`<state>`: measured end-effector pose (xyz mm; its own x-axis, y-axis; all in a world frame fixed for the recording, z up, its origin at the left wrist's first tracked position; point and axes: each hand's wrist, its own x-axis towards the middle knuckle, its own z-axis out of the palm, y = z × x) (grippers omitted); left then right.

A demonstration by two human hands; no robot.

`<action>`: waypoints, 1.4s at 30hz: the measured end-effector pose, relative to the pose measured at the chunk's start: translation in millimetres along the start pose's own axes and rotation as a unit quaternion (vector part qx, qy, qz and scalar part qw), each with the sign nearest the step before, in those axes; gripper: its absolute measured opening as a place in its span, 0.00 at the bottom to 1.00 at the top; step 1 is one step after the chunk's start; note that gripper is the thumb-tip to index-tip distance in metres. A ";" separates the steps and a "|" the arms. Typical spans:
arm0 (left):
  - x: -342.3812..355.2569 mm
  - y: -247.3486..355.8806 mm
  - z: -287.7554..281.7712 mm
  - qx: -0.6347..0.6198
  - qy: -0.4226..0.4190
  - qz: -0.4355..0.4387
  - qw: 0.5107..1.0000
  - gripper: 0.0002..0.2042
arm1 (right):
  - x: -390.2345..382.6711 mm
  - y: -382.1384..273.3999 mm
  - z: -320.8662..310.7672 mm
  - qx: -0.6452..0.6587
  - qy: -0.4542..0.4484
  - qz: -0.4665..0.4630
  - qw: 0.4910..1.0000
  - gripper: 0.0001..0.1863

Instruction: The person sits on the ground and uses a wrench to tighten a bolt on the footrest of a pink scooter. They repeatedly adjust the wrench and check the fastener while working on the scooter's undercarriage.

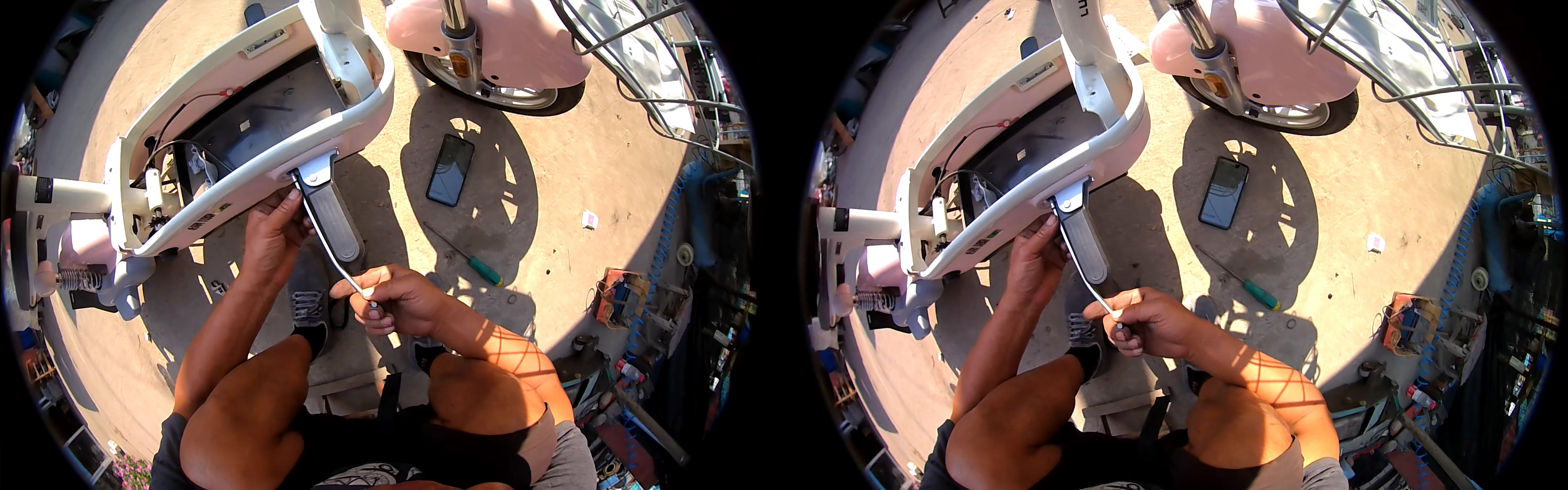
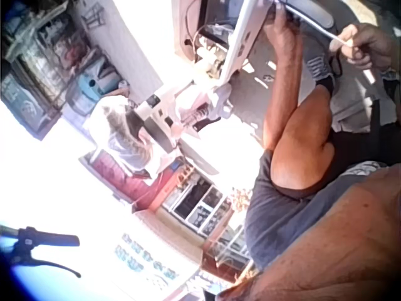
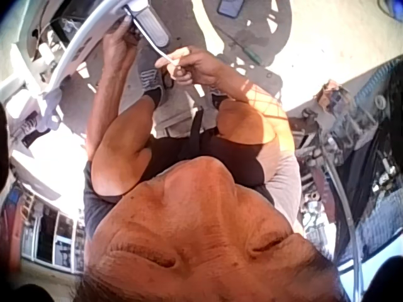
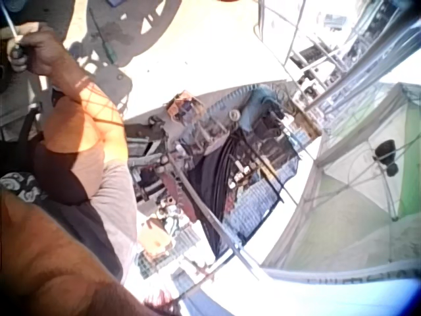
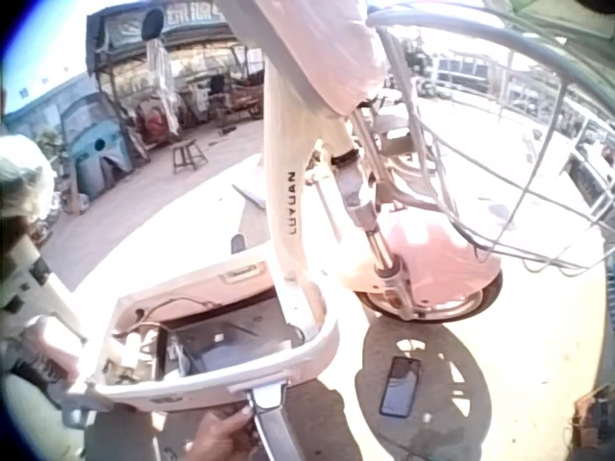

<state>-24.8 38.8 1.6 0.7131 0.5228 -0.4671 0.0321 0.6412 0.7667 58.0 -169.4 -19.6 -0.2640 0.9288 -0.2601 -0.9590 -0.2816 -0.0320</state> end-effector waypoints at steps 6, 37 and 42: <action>-6.8 -5.4 -8.8 0.021 -0.012 -0.046 0.999 0.10 | 1.1 1.5 -8.2 0.049 -0.031 -0.010 0.998 0.22; -14.3 -8.1 -11.4 0.062 -0.040 -0.024 0.997 0.09 | 5.6 3.0 8.9 -0.382 0.146 -0.085 0.909 0.18; -8.7 -19.2 -14.4 0.052 -0.049 -0.022 0.997 0.08 | -6.1 1.7 6.3 -0.548 0.167 -0.118 0.811 0.17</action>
<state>-41.7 30.1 -15.4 0.7749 0.4345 -0.4591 0.1329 0.5981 0.7903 57.3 -173.9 -12.0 0.1326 0.9224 -0.3627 -0.2623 -0.3202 -0.9103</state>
